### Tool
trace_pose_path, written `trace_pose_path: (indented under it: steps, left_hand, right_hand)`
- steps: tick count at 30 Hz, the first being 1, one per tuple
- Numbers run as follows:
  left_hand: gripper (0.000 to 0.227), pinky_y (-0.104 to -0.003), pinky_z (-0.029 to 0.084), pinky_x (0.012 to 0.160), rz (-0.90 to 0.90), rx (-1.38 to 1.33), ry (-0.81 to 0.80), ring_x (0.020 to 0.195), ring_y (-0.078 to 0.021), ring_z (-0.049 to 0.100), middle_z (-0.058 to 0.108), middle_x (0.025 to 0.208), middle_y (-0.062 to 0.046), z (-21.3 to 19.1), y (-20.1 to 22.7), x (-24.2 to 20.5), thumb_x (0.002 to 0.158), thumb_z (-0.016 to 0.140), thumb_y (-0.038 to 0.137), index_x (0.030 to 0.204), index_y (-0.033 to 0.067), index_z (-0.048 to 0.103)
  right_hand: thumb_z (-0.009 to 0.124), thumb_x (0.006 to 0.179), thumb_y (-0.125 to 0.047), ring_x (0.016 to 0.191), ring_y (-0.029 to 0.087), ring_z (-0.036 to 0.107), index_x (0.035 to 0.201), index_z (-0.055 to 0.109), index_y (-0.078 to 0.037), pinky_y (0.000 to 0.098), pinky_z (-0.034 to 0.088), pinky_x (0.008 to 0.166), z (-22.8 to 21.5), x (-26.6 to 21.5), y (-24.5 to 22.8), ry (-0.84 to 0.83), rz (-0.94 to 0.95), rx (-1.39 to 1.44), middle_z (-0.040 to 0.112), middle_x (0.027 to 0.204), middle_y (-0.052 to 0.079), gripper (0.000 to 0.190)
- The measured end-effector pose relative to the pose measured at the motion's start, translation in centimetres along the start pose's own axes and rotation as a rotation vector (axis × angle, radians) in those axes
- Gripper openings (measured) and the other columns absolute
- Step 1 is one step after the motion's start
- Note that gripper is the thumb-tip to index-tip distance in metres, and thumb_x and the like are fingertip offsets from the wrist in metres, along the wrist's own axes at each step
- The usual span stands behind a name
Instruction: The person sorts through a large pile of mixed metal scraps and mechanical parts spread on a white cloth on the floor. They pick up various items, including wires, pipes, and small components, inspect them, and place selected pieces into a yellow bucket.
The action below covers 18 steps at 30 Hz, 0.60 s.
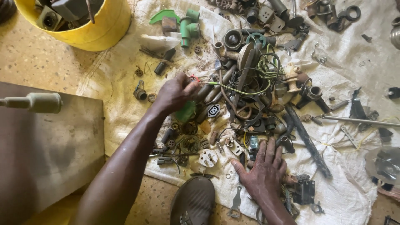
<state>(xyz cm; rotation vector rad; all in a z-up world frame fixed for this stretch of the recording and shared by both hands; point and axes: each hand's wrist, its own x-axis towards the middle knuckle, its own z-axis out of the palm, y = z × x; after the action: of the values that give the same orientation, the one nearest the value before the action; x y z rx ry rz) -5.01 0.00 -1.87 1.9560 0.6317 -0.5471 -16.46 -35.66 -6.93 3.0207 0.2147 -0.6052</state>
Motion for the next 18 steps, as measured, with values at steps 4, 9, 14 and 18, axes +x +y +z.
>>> trace_pose_path:
  steps: [4, 9, 14, 18]
  left_hand:
    - [0.028, -0.033, 0.029, 0.054, 0.225, -0.516, 0.288, 0.061, -0.0092, 0.037, 0.037, 0.070, 0.006, 0.0, -4.1, 1.5, 0.102, 0.052, 0.028, 0.078, 0.0230, 0.039]
    - [0.017, -0.026, 0.025, 0.036, -0.011, -1.183, 0.173, 0.047, -0.0104, 0.039, 0.047, 0.061, 0.001, 0.2, -3.9, -2.3, 0.100, 0.061, 0.021, 0.086, 0.0133, 0.056]
    - [0.026, -0.027, 0.040, 0.034, 0.001, -1.210, 0.105, 0.046, -0.0188, 0.063, 0.074, 0.078, -0.015, 0.4, -4.9, -4.8, 0.108, 0.057, 0.022, 0.113, -0.0012, 0.067]
    - [0.033, -0.025, 0.031, 0.039, 0.088, -1.053, 0.097, 0.049, -0.0119, 0.046, 0.056, 0.066, 0.001, -2.2, -5.6, -3.2, 0.105, 0.065, 0.033, 0.079, 0.0175, 0.053]
  right_hand:
    - [0.044, 0.082, -0.094, 0.162, 0.045, 0.013, 0.169, 0.021, -0.008, 0.0659, 0.018, 0.122, -0.7, 0.0, -0.6, 0.037, 0.018, 0.038, 0.010, 0.180, 0.019, 0.125]
    - [0.035, 0.079, -0.099, 0.163, 0.043, 0.000, 0.170, 0.007, -0.011, 0.0663, 0.008, 0.125, 0.3, 0.4, 0.2, -0.019, 0.040, -0.002, -0.008, 0.181, 0.016, 0.130]
    - [0.043, 0.080, -0.093, 0.163, 0.045, 0.004, 0.170, 0.014, -0.008, 0.0665, 0.010, 0.125, -1.8, -0.6, -0.8, -0.085, 0.054, 0.060, -0.001, 0.181, 0.016, 0.127]
    - [0.034, 0.077, -0.098, 0.163, 0.045, -0.004, 0.170, 0.004, -0.009, 0.0668, 0.004, 0.125, -1.0, 0.8, -1.0, -0.128, 0.066, 0.065, -0.013, 0.180, 0.015, 0.132]
